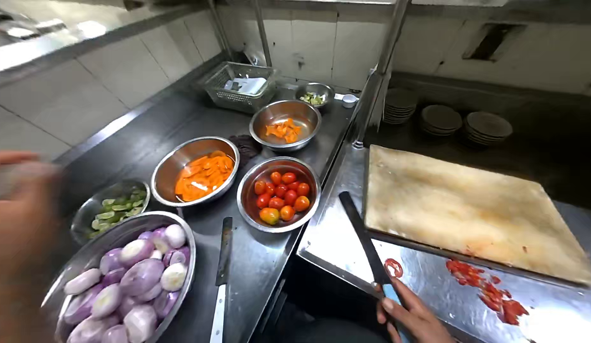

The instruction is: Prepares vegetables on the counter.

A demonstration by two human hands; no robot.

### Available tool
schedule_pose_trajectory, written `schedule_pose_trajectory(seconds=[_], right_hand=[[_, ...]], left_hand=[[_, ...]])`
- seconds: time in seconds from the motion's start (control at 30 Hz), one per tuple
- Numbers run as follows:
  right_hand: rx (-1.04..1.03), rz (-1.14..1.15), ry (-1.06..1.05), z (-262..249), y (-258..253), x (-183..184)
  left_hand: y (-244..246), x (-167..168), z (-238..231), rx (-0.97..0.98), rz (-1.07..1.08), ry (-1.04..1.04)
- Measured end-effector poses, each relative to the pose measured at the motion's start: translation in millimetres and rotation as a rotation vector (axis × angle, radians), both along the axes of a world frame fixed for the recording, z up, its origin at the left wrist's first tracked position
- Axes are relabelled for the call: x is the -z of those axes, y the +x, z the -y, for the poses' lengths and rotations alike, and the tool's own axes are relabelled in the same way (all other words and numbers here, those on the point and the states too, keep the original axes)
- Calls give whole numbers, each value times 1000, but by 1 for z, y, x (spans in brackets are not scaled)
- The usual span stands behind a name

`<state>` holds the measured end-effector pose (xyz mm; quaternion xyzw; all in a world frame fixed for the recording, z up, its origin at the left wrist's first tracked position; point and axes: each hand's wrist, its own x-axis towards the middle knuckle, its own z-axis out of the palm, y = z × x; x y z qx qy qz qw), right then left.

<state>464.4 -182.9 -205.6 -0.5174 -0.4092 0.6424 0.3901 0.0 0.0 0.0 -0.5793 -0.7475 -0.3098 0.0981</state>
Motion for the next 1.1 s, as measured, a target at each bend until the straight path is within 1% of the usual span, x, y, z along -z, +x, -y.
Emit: schedule_pose_trajectory(seconds=[0.03,0.07,0.1,0.17,0.2,0.27,0.33,0.43,0.57,0.67,0.73,0.83,0.9,0.97,1.0,1.1], right_hand=[[25,5,12,6,13,1],[48,17,26,11,27,3],[69,32,37,17,41,6],[96,61,51,27,67,13],[101,74,58,32,79,17],[107,117,63,42,97,22],[112,169,52,53,110,25],[166,193,20,69,121,27],[282,175,-12,78,127,36],[350,186,-51,78,117,40],[369,207,-68,74,109,40],[349,317,-77,71,100,44],[338,388,-95,69,96,42],[358,412,-117,67,94,43],[378,400,-122,65,94,43],[446,368,-131,63,93,43]], left_hand=[[11,30,-2,260,62,6],[36,57,-6,445,125,-13],[66,84,-12,559,177,-57],[127,127,-24,685,210,-272],[149,144,-31,720,200,-396],[180,169,-46,745,147,-585],[199,185,-61,745,79,-680],[215,193,-78,771,-42,-761],[227,194,-93,752,-278,-825],[228,196,-101,790,-334,-860],[219,195,-108,845,-230,-832],[206,189,-112,861,138,-701],[211,174,-103,842,330,-596],[227,163,-91,887,446,-520],[238,162,-84,942,485,-507],[288,176,-59,1203,518,-541]])
